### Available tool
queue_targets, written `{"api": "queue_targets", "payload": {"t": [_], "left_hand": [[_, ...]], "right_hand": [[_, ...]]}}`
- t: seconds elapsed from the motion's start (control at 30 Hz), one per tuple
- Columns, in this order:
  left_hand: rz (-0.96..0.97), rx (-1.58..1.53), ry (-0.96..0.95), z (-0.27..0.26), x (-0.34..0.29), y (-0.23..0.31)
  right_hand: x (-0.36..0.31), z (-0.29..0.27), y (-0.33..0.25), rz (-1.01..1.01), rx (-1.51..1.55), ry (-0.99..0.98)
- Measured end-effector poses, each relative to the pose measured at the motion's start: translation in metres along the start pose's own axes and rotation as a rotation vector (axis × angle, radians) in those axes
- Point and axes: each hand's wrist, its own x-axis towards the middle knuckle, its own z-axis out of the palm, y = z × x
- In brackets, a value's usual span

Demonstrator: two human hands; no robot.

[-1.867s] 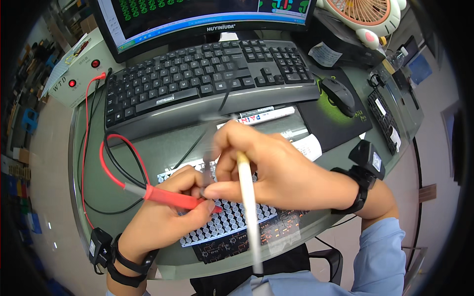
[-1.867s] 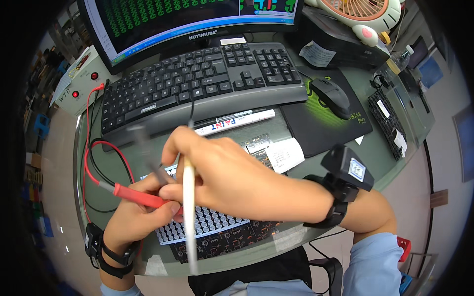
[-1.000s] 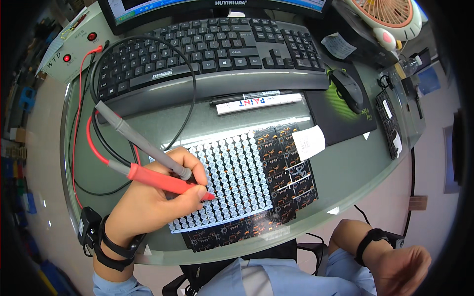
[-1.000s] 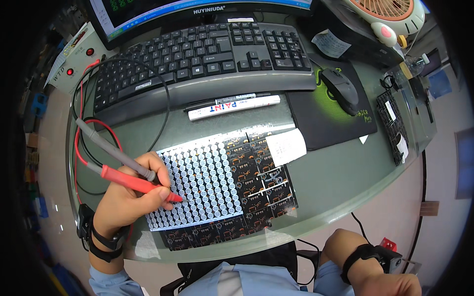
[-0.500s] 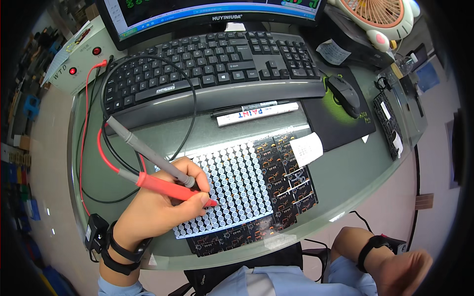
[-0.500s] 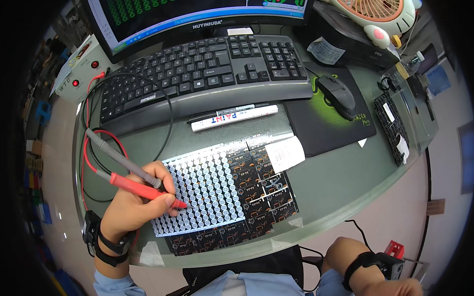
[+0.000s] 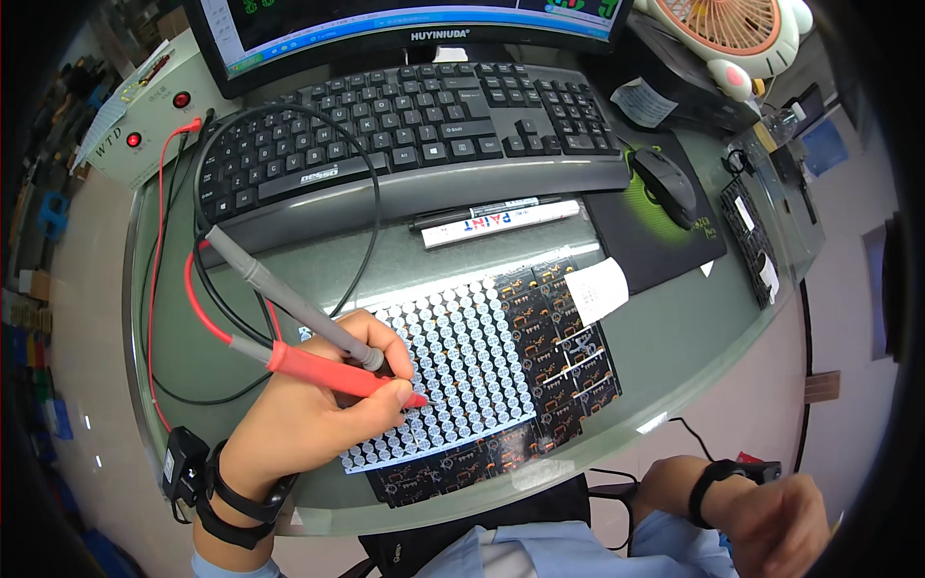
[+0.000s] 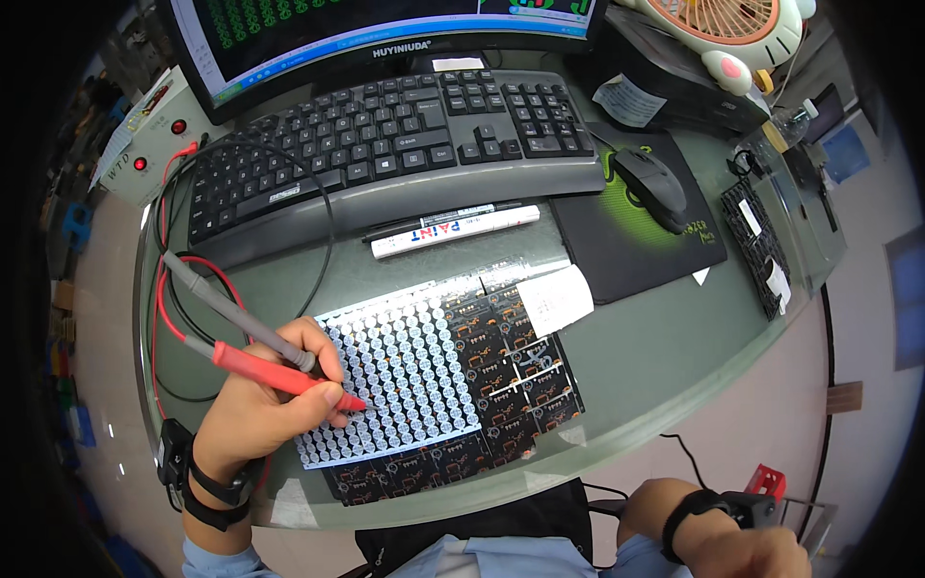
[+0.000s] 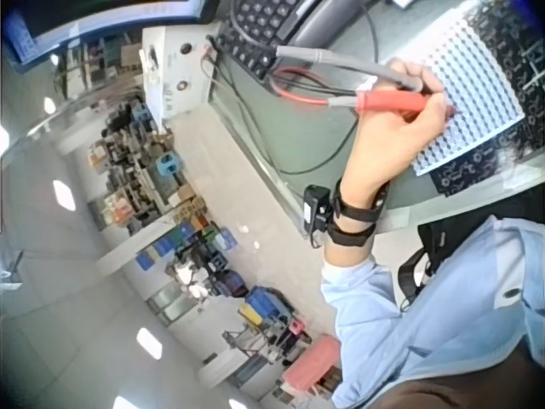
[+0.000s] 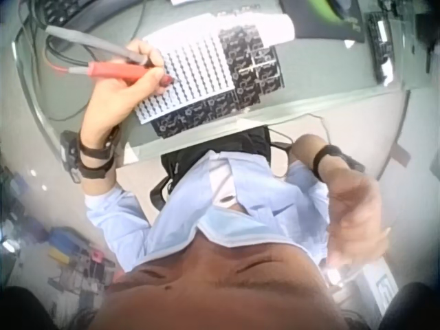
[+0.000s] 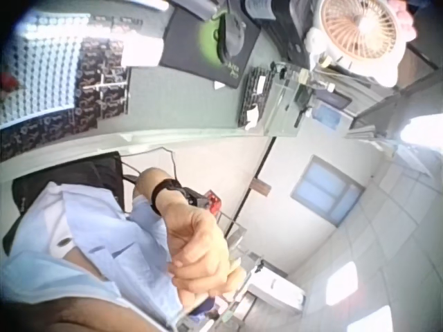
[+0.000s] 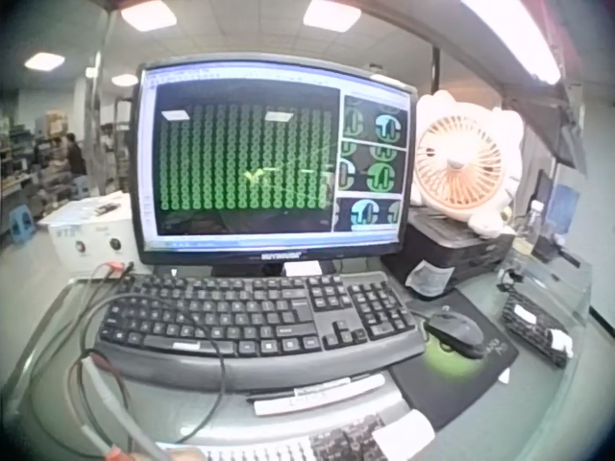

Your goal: Test and inspect electronic components using probes and a computer monitoring system.

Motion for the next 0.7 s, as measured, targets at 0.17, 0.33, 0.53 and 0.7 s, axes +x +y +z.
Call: {"api": "queue_targets", "payload": {"t": [0.17, 0.33, 0.53, 0.7], "left_hand": [[0.028, -0.021, -0.025, 0.001, 0.005, -0.004], [0.017, -0.009, 0.035, 0.0, 0.0, -0.002], [0.041, -0.027, 0.005, -0.001, 0.003, -0.006], [0.057, -0.008, 0.004, 0.0, 0.002, -0.004]], "right_hand": [[-0.028, 0.027, 0.017, 0.529, -0.009, 0.378], [-0.074, 0.04, 0.06, 0.681, -0.065, -0.058], [-0.059, 0.073, 0.081, 0.922, -0.326, -0.174], [-0.07, 0.076, 0.078, 1.002, -0.33, -0.091]]}}
